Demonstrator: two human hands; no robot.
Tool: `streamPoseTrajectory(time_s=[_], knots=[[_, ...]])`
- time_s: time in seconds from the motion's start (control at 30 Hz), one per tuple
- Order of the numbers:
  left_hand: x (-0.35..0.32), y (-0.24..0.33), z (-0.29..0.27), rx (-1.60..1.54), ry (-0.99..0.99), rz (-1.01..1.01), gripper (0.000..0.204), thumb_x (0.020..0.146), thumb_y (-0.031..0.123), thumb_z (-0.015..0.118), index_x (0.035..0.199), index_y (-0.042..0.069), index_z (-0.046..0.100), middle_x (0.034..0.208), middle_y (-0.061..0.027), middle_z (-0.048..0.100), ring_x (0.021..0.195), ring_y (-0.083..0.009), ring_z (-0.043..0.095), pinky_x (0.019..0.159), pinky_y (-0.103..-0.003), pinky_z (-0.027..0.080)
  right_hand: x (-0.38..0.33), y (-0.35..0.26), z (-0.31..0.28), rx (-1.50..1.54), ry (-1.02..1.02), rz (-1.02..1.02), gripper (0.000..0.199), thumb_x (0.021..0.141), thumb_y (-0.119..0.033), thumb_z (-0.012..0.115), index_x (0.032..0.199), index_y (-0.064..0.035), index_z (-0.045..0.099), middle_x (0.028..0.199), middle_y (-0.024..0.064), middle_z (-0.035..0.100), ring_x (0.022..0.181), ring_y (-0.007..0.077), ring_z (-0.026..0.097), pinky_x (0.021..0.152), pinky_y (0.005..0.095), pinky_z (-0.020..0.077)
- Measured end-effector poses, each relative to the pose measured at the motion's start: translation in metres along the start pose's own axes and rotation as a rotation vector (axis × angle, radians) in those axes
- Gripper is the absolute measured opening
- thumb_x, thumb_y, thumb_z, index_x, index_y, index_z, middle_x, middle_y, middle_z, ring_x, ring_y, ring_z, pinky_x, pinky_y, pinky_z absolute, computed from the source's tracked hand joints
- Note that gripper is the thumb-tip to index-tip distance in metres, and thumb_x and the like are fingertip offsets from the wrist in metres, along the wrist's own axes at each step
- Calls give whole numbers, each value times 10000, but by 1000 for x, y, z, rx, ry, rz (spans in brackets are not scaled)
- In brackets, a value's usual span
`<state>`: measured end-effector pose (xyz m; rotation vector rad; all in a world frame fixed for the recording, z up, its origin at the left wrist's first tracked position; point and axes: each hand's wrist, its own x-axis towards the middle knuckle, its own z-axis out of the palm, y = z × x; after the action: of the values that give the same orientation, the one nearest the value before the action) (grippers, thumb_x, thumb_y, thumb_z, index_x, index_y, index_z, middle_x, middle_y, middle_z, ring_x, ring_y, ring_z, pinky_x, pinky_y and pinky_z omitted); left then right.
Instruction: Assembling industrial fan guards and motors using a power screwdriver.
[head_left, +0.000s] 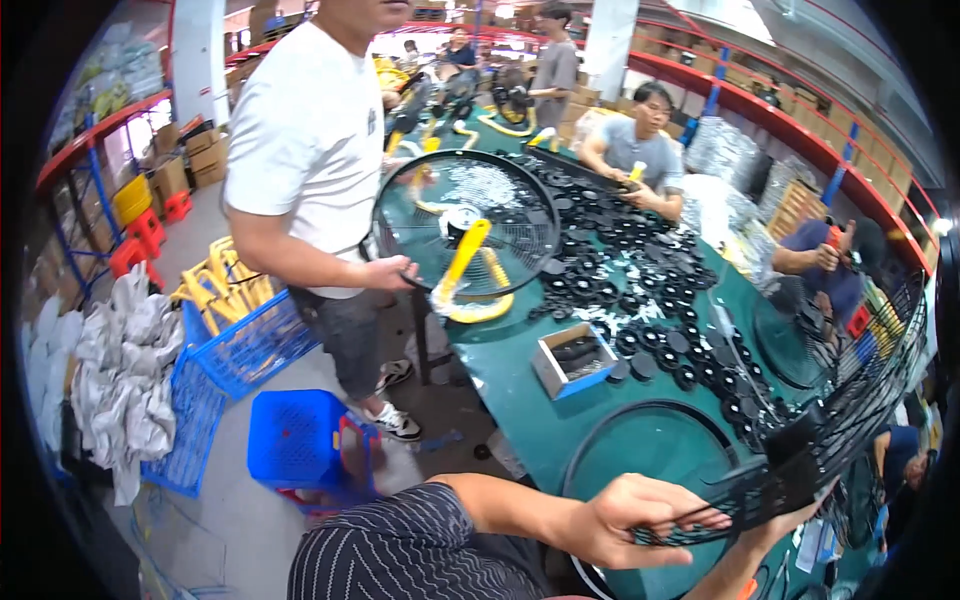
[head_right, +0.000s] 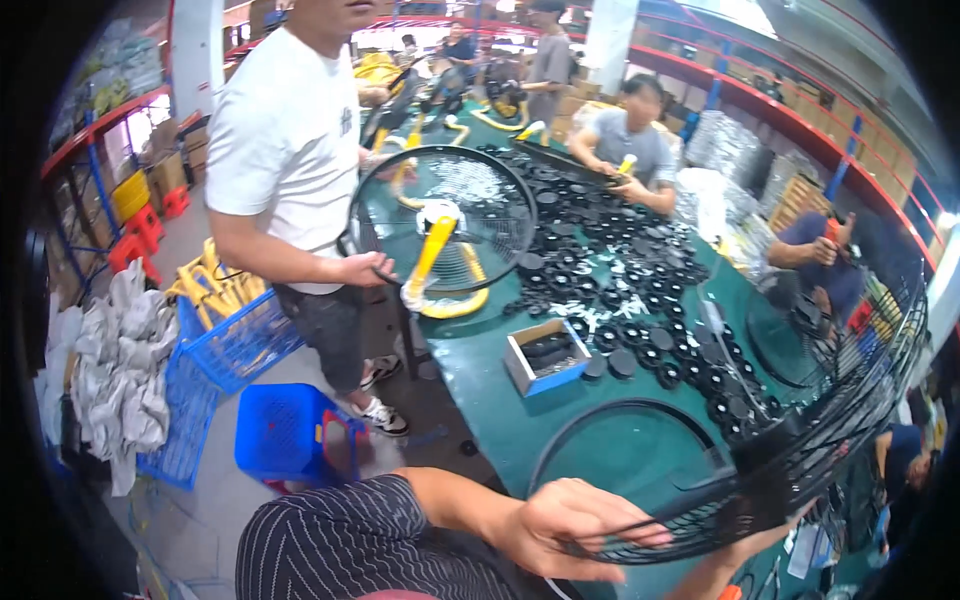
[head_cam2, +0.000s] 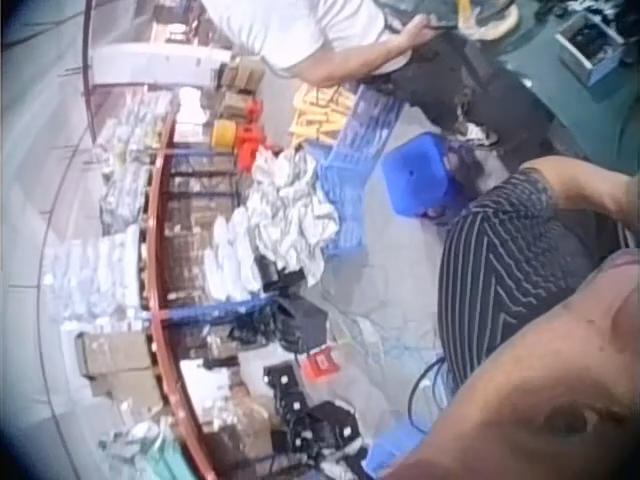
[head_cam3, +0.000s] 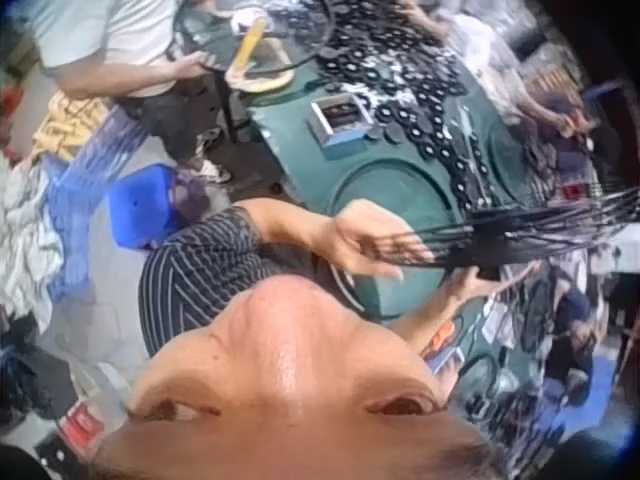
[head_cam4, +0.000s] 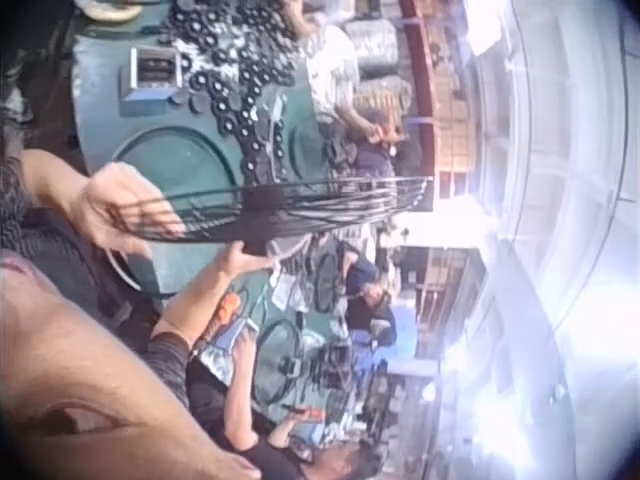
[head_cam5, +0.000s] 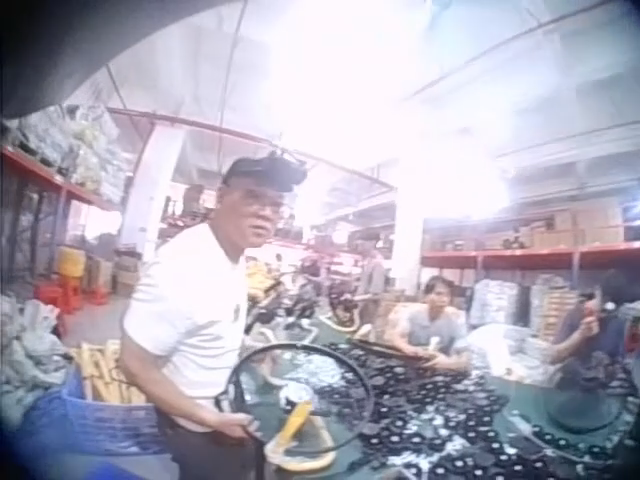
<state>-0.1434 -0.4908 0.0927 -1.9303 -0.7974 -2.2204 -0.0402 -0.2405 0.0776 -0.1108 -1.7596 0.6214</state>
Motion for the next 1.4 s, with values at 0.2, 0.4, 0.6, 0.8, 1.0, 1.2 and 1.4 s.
streamPoseTrajectory(time_s=[0.2,0.4,0.6,0.8,1.0,1.2,1.4], knots=[[27,60,-107,0,303,387,723,913,589,576,1377,45,471,1157,-210,613,873,-337,663,710,-453,579,12,-4,-26,-68,-80,-8,992,800,-547,696,1499,47,317,1549,170,349,1433,294,321,1167,427,263],[6,33,-121,954,15,87,381,870,190,709,1146,-53,607,985,-224,677,777,-321,677,681,-355,565,-1,-2,-42,-258,-300,41,1004,591,-182,750,1482,48,348,1512,188,393,1433,316,329,1184,398,189],[-115,-70,-117,1062,144,-301,232,787,80,756,996,4,689,947,-157,702,839,-319,701,734,-391,571,-5,13,-68,-508,-610,141,1043,541,-374,837,1418,44,458,1432,242,485,1363,375,433,1145,438,292],[-170,-89,-113,1087,7,-604,231,780,122,744,980,15,702,1051,-144,687,998,-338,654,850,-420,536,-24,13,-72,-543,-915,192,1064,483,-297,865,1423,3,465,1405,261,446,1274,413,480,1069,465,379],[-164,-101,-119,1019,-78,-664,372,811,192,714,1122,-2,651,1156,-155,654,1109,-362,600,986,-467,466,-26,19,-30,-445,-1073,222,1071,473,-347,870,1420,-37,475,1430,258,436,1306,447,441,1087,501,364],[-166,-92,-117,1111,-177,-709,448,925,275,627,1283,11,573,1305,-145,597,1255,-326,528,1087,-465,389,-18,30,8,-382,-1104,79,1123,470,-408,853,1431,4,445,1416,255,458,1299,438,459,1098,486,347],[-174,-93,-112,1117,-178,-686,424,920,296,639,1259,43,616,1277,-105,627,1245,-305,538,1089,-487,371,-9,26,8,-392,-1135,121,1038,536,-256,929,1444,-80,459,1398,230,475,1290,411,453,1072,465,383]])
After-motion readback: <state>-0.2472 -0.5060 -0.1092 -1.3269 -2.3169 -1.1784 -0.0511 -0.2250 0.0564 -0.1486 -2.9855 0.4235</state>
